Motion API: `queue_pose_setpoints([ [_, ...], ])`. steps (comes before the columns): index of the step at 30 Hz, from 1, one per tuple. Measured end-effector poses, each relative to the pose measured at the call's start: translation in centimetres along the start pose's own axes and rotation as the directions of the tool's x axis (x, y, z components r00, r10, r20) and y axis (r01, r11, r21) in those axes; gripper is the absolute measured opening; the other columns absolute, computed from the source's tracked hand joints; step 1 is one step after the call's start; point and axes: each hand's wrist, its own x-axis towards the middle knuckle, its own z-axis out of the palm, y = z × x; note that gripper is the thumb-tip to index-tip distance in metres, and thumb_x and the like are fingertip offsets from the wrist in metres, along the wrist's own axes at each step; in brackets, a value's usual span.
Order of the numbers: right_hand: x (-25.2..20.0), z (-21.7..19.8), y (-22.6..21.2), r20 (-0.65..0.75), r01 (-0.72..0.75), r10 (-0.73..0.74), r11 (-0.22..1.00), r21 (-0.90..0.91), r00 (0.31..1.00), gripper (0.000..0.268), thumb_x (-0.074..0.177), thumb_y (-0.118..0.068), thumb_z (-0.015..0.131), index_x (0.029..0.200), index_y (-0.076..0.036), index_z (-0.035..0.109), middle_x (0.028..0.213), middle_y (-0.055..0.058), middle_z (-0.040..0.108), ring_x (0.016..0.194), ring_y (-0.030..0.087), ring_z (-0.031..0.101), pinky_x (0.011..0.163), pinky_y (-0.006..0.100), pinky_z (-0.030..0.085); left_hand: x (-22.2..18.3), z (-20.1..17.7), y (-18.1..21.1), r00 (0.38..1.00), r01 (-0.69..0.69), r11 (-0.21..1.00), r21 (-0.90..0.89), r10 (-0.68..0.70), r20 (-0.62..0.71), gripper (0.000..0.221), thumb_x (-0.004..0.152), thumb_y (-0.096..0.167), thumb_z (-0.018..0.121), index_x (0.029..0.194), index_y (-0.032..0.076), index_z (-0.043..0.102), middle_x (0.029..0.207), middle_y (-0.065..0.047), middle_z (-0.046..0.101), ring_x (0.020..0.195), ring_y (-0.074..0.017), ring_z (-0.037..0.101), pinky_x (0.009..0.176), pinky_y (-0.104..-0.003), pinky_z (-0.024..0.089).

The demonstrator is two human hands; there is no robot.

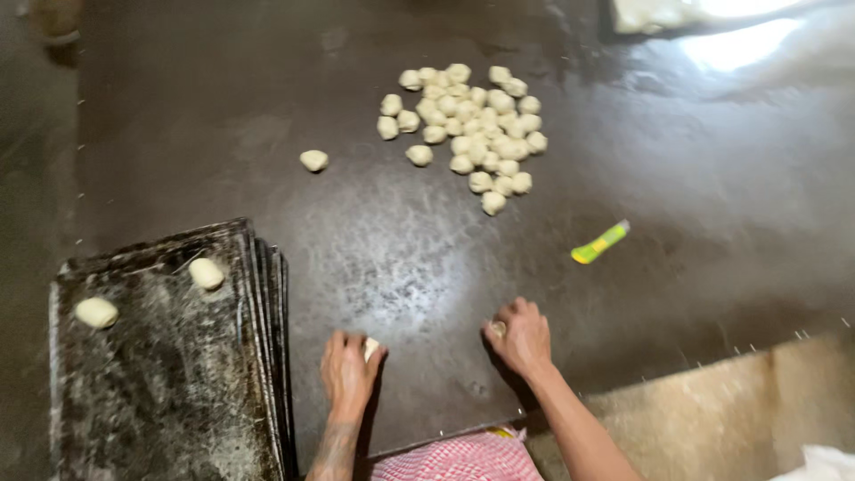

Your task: The person shapes small pieces of dough into cylindrical rolls by hand on a table and places them onto a baking tray. The person also uses a small tool to brush a liquid onto the shaped dough rolls on the tray.

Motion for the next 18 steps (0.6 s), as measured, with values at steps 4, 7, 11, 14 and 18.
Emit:
queue_pose_setpoints([
  [4,4.6,3.9,-0.5,-0.164,0.089,-0.087,0.996,0.006,0.983,0.022,0.087,-0.023,0.074,0.075,-0.007,0.068,0.084,0.011,0.064,0.086,0.034,0.061,0.077,0.048,0.050,4.8,3.9,0.3,0.998,-0.023,1.000,0.015,0.023,-0.054,0.026,0.086,0.025,0.078,0.077,0.003,0.068,0.080,-0.015,0.064,0.076,-0.0345,0.063,0.069,-0.046,0.050],
  [7,6.0,7.0,-0.2,-0.092,0.382,-0.381,0.924,-0.009,0.920,0.025,0.081,-0.022,0.075,0.063,-0.008,0.063,0.072,0.012,0.061,0.074,0.033,0.060,0.065,0.047,0.047,7.0,7.1,0.6,0.986,-0.165,0.986,-0.002,0.165,-0.033,0.028,0.090,0.024,0.075,0.071,0.006,0.066,0.071,-0.012,0.063,0.070,-0.0311,0.063,0.066,-0.044,0.050],
  [11,8.7,8.6,0.4,-0.123,0.425,-0.419,0.905,0.024,0.900,0.027,0.079,-0.023,0.076,0.061,-0.008,0.062,0.068,0.012,0.059,0.070,0.032,0.058,0.060,0.046,0.044,9.4,8.4,1.1,0.927,-0.344,0.938,-0.048,0.330,-0.179,0.016,0.082,0.021,0.074,0.071,0.009,0.070,0.068,-0.009,0.065,0.067,-0.0297,0.065,0.059,-0.045,0.049],
  [14,6.7,9.5,1.1,-0.178,0.369,-0.357,0.929,0.035,0.917,0.028,0.083,-0.022,0.074,0.061,-0.008,0.063,0.069,0.012,0.062,0.069,0.034,0.060,0.063,0.047,0.046,8.3,8.5,0.3,0.920,-0.371,0.926,-0.067,0.357,-0.158,0.025,0.088,0.024,0.071,0.069,0.008,0.068,0.069,-0.011,0.066,0.068,-0.0317,0.065,0.064,-0.044,0.052],
  [18,3.1,8.9,2.0,0.235,0.063,-0.031,0.989,-0.132,0.972,0.047,0.089,-0.040,0.075,0.058,-0.005,0.069,0.062,0.024,0.063,0.058,0.043,0.063,0.059,0.055,0.052,4.8,8.2,-1.3,0.972,-0.184,0.963,0.198,0.148,0.183,0.041,0.087,0.043,0.068,0.062,0.011,0.070,0.065,-0.020,0.067,0.054,-0.0376,0.066,0.053,-0.050,0.053],
])
